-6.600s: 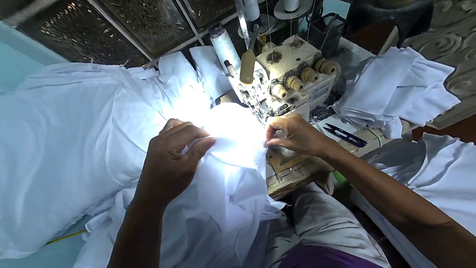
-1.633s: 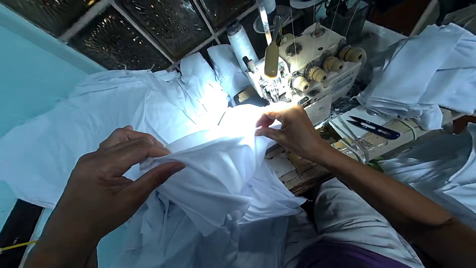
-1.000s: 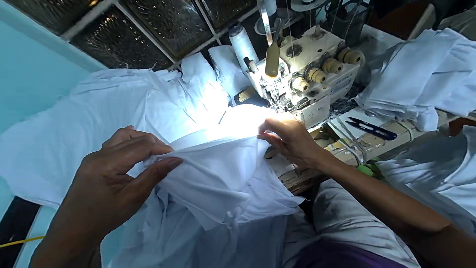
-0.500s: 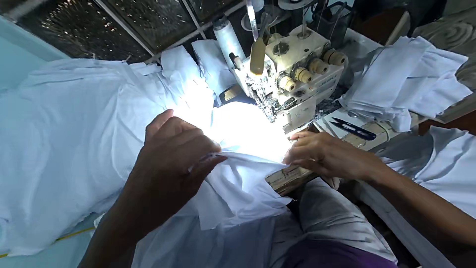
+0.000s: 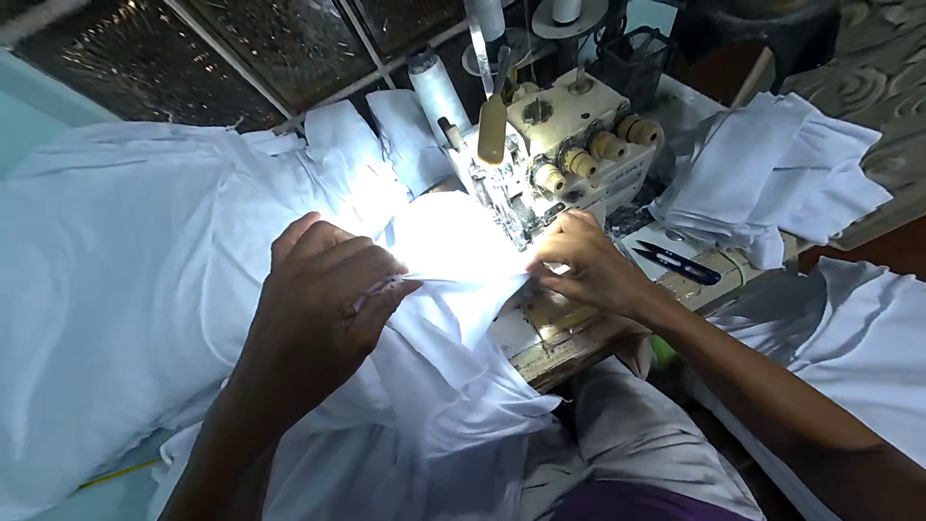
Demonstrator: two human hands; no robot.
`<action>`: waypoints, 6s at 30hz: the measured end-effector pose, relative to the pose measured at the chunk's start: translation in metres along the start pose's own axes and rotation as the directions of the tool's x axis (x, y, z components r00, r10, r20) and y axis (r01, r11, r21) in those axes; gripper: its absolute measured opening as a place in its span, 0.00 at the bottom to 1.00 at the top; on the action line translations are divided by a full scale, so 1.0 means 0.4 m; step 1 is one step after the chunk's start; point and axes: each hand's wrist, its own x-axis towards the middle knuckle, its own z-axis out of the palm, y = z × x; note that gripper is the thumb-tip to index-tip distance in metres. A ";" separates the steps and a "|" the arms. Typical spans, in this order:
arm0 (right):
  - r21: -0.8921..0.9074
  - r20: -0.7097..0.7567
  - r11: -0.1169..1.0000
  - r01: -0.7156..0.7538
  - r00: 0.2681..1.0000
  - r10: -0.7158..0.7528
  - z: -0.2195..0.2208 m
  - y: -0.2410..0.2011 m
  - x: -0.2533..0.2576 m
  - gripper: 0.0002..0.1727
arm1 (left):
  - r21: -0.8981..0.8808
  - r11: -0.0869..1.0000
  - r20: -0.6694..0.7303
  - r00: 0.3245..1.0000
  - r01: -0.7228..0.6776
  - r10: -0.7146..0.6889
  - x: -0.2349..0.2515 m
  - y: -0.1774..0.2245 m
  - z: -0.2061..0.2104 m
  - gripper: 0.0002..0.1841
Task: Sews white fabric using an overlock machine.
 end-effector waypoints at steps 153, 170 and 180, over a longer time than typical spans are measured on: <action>0.371 -0.012 0.885 -0.282 0.951 0.308 -0.066 -0.143 -0.166 0.09 | 0.128 0.933 -0.106 0.940 0.335 -0.323 0.057 0.257 0.364 0.17; 0.060 -0.081 0.984 -0.165 0.982 0.170 -0.028 -0.125 -0.111 0.05 | 0.085 0.947 -0.048 0.951 0.309 -0.306 0.071 0.227 0.339 0.18; -0.073 -0.165 0.991 -0.116 0.981 0.102 0.017 -0.109 -0.095 0.04 | 0.132 0.947 -0.074 0.956 0.292 -0.284 0.052 0.250 0.342 0.20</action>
